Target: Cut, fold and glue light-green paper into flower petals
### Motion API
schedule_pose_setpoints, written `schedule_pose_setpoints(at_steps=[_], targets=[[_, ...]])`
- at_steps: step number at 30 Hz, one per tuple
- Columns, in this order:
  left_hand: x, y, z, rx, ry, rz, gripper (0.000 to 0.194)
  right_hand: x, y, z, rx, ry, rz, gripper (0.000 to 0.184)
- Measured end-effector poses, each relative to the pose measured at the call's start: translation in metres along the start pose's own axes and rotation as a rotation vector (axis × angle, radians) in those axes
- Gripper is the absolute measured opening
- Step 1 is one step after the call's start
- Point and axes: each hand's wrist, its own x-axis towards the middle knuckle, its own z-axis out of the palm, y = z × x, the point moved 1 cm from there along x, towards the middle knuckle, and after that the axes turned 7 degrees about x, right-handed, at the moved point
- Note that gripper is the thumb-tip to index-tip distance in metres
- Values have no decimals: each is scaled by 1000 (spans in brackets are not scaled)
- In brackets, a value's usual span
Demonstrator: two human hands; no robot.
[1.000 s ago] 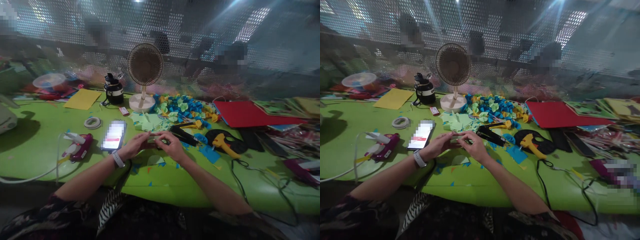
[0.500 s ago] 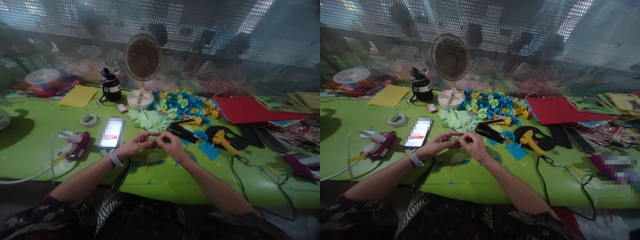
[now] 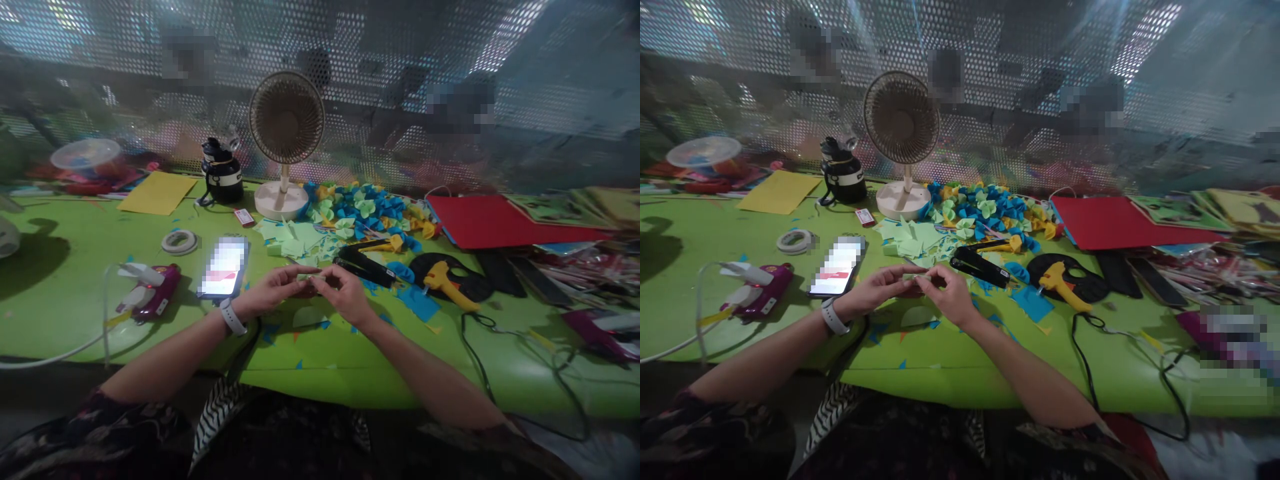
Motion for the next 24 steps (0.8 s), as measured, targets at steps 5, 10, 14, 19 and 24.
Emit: schedule_pose_setpoints(at_steps=[5,10,14,19,24], targets=[[0,0,0,-27,-7,19,44,0,0,-1,31,39,6,27],[-1,2,0,-39,6,44,46,2,-3,-3,46,57,25,29],[-1,1,0,-39,18,54,50,3,-4,-3,7,27,-64,24],[1,1,-4,110,104,-68,39,2,-2,-5,-28,55,-137,20],[1,7,-2,206,148,-106,46,3,-2,-6,-37,20,-19,25]])
